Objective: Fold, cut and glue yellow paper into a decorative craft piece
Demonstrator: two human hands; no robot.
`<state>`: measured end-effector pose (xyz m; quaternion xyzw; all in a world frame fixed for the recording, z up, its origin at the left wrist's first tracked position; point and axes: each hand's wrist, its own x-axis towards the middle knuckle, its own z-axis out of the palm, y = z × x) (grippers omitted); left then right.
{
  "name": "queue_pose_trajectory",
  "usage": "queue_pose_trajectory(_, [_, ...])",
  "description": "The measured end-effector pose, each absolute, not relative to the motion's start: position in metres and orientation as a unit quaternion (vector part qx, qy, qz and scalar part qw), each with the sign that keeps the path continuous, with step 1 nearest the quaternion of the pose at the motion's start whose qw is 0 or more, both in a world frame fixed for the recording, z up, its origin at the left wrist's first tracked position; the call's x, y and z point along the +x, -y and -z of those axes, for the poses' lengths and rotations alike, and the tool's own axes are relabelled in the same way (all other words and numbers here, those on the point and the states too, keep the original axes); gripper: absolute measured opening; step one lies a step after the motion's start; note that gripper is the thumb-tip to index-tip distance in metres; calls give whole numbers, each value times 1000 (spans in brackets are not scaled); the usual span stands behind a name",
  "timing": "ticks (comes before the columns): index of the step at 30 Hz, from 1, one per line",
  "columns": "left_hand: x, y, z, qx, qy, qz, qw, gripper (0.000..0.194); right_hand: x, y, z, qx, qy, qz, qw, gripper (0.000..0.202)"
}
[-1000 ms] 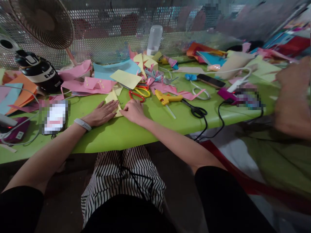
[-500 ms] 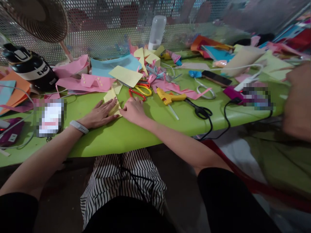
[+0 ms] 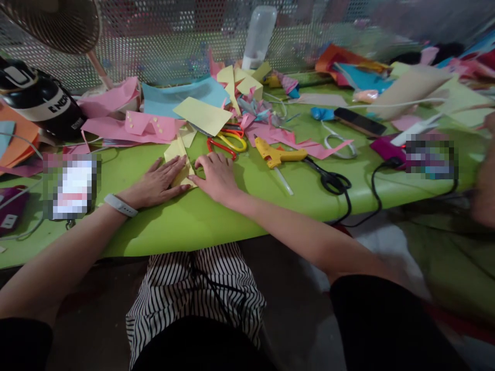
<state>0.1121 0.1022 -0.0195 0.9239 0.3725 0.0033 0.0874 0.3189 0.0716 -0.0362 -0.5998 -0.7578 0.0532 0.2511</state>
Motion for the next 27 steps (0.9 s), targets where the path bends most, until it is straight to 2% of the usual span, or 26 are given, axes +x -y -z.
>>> queue_pose_trajectory(13, [112,-101,18,928,-362,-5,90,83,326,-59,31,-528,831,-12,176,31])
queue_pose_trajectory(27, [112,-101,15,926,-369,7,83,84,326,-55,32,-543,827,1,145,41])
